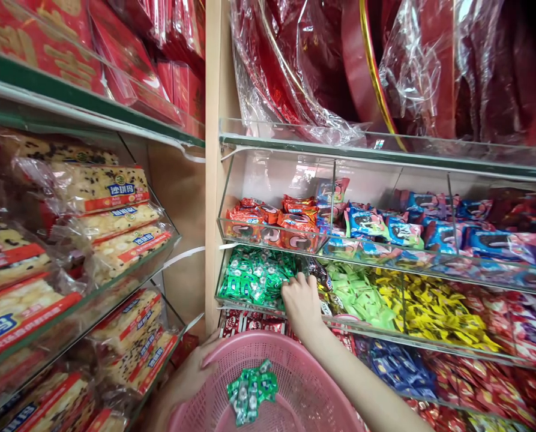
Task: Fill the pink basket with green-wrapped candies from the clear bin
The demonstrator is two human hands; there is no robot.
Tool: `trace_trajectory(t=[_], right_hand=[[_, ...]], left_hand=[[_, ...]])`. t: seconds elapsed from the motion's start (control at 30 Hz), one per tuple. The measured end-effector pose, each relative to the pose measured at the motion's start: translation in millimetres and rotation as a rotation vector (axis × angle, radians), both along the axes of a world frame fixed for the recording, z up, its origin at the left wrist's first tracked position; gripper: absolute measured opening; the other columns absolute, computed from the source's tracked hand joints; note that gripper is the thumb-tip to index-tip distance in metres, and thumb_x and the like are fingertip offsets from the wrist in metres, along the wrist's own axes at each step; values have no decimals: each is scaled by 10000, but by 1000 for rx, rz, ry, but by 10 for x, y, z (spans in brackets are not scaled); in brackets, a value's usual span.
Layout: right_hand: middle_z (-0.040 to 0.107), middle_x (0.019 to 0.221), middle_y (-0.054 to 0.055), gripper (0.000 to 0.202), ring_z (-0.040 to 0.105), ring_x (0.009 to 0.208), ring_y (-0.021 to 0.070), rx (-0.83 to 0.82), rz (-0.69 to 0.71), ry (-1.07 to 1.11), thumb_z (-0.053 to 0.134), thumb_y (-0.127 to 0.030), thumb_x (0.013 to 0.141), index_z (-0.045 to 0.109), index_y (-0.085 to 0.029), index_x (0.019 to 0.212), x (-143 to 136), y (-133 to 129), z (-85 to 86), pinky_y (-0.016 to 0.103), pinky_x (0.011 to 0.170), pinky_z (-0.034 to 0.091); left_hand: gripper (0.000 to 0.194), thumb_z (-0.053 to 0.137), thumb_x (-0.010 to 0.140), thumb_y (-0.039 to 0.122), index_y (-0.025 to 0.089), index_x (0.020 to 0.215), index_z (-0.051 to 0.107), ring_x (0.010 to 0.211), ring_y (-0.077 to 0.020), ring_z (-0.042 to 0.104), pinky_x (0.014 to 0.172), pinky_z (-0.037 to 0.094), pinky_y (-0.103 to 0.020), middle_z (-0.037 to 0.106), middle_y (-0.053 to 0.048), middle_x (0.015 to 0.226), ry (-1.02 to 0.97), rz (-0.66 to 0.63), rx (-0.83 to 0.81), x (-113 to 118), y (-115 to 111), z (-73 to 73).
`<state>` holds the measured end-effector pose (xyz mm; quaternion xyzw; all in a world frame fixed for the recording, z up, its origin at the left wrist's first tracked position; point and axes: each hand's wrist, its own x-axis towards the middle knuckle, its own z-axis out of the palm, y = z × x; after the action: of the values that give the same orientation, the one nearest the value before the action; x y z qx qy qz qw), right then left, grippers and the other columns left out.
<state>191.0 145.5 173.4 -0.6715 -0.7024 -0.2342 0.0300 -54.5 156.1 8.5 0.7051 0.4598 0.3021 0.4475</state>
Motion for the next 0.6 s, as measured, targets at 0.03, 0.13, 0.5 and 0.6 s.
trace_trajectory(t=[0.03, 0.13, 0.5, 0.6], right_hand=[[660, 839, 137, 209, 491, 887, 262, 3, 0, -3, 475, -74, 845, 677, -125, 838, 5, -8, 3, 386, 754, 250], [663, 821, 131, 191, 496, 875, 260, 24, 9, -8, 496, -78, 832, 678, -131, 805, 37, -13, 0, 386, 748, 247], [614, 740, 64, 164, 506, 739, 197, 302, 180, 288, 454, -114, 864, 596, -168, 802, 48, -220, 76, 307, 660, 298], [617, 788, 32, 181, 525, 743, 162, 295, 413, 727, 413, -235, 915, 577, -187, 853, -10, -391, -93, 266, 679, 349]], left_hand=[[582, 543, 719, 105, 220, 1288, 498, 1382, -231, 229, 1153, 125, -409, 300, -25, 1483, 2, -7, 8, -4, 2, -2], [577, 557, 724, 127, 223, 1289, 495, 1380, -231, 236, 1151, 143, -404, 311, -21, 1477, 3, -9, 19, -5, -3, 8], [564, 560, 724, 126, 244, 1274, 515, 1381, -243, 231, 1151, 122, -425, 329, -19, 1472, -45, -10, 7, 15, -44, 64], [566, 567, 726, 142, 255, 1277, 509, 1386, -234, 211, 1151, 123, -421, 327, -5, 1475, -68, -15, -14, 5, -29, 23]])
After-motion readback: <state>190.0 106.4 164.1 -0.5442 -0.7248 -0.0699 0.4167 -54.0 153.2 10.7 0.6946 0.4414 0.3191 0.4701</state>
